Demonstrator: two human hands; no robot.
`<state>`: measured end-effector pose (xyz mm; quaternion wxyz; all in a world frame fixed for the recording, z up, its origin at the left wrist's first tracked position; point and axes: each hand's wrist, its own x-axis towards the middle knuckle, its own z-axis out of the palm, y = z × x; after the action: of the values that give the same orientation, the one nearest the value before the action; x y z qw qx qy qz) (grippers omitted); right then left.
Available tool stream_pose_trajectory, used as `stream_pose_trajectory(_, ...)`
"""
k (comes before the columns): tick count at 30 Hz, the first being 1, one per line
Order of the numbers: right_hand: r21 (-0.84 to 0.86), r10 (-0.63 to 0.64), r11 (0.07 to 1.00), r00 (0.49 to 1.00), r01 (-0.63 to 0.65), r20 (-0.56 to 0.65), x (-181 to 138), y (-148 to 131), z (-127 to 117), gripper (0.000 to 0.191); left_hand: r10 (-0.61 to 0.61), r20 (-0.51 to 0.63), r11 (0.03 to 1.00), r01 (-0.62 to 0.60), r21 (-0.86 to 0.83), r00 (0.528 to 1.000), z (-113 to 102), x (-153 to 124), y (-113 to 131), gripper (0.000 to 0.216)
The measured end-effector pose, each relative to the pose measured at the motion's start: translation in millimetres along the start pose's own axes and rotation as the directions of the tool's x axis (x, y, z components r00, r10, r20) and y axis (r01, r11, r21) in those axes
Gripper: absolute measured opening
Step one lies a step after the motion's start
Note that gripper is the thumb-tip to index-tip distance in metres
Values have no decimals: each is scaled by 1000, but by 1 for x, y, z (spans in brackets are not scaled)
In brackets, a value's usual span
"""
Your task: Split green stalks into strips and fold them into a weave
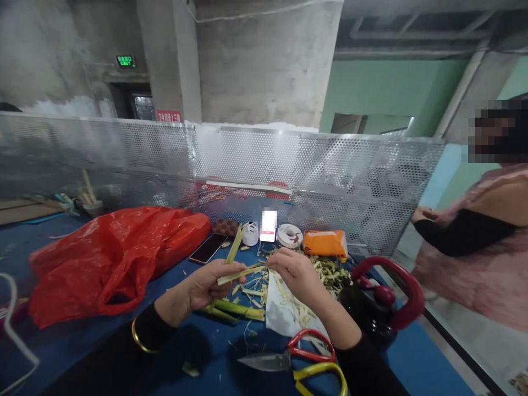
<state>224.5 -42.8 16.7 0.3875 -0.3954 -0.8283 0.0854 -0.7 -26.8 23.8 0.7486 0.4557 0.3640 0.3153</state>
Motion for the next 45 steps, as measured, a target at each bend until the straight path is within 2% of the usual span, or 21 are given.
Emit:
stream_pose_trajectory(4, -74, -10, 997, 999, 14, 47, 2, 19, 1, 23, -44, -73, 991, 52, 125, 996, -9, 14, -16, 26)
stream_pose_trajectory(6, -157, 31, 987, 1000, -31, 3, -2, 37, -1, 23, -58, -124, 986, 76, 148, 991, -13, 21, -23, 27)
stream_pose_trajectory(7, -205, 75, 975, 995, -87, -70, -4, 47, -2, 23, -56, -142, 986, 77, 149, 988, -15, 24, -25, 27)
stream_pose_trajectory(8, -264, 129, 947, 971, -181, -201, -8, 57, -5, 24, -49, -160, 987, 73, 145, 986, -16, 27, -27, 27)
stream_pose_trajectory(9, -329, 184, 897, 927, -294, -326, -11, 67, -7, 25, -41, -175, 988, 65, 138, 984, -17, 29, -28, 27)
stream_pose_trajectory(10, -376, 223, 845, 891, -379, -396, -13, 75, -9, 26, -31, -189, 990, 57, 130, 981, -17, 29, -28, 27)
stream_pose_trajectory(12, -403, 255, 798, 857, -448, -448, -16, 84, -12, 24, -17, -202, 993, 41, 115, 979, -15, 29, -27, 28)
stream_pose_trajectory(14, -304, 289, 849, 862, -432, -417, -14, 80, -9, 22, -5, -202, 995, 25, 100, 979, -11, 27, -26, 28)
stream_pose_trajectory(16, -40, 390, 904, 859, -426, -331, -10, 64, 1, 23, 21, -205, 995, -1, 97, 978, -6, 25, -27, 29)
stream_pose_trajectory(18, 319, 568, 800, 812, -508, -134, -6, 41, 18, 30, 66, -208, 992, -42, 118, 976, -1, 24, -30, 28)
stream_pose_trajectory(19, 465, 598, 717, 801, -519, -29, -5, 28, 28, 32, 86, -209, 990, -59, 132, 974, 2, 23, -32, 28)
stream_pose_trajectory(20, 584, 612, 620, 789, -523, 57, -4, 16, 38, 32, 101, -211, 987, -71, 146, 972, 5, 22, -34, 27)
stream_pose_trajectory(22, 693, 623, 491, 769, -528, 145, -4, -3, 54, 34, 120, -206, 981, -83, 176, 971, 10, 20, -38, 26)
stream_pose_trajectory(24, 723, 630, 451, 761, -523, 158, -5, -13, 62, 36, 128, -205, 976, -87, 198, 970, 14, 17, -40, 24)
stream_pose_trajectory(26, 724, 624, 456, 766, -518, 155, -7, -15, 63, 36, 131, -210, 974, -87, 208, 969, 17, 16, -40, 20)
stream_pose_trajectory(29, 734, 612, 444, 772, -514, 170, -9, -12, 59, 34, 122, -222, 977, -78, 198, 967, 17, 16, -39, 17)
stream_pose_trajectory(33, 761, 626, 365, 747, -535, 225, -10, -8, 55, 28, 100, -223, 986, -67, 152, 970, 16, 19, -41, 16)
stream_pose_trajectory(35, 763, 632, 356, 740, -540, 229, -10, -8, 55, 26, 92, -224, 989, -62, 137, 970, 15, 20, -42, 17)
stream_pose_trajectory(40, 785, 613, 368, 765, -498, 198, -8, -10, 51, 24, 89, -176, 980, -54, 193, 980, 15, 17, -38, 15)
stream_pose_trajectory(43, 807, 638, 361, 755, -468, 152, -8, -10, 49, 26, 72, -112, 972, -45, 230, 991, 16, 15, -36, 25)
stream_pose_trajectory(45, 817, 652, 363, 749, -449, 122, -9, -9, 49, 28, 73, -82, 966, -50, 254, 994, 16, 15, -36, 23)
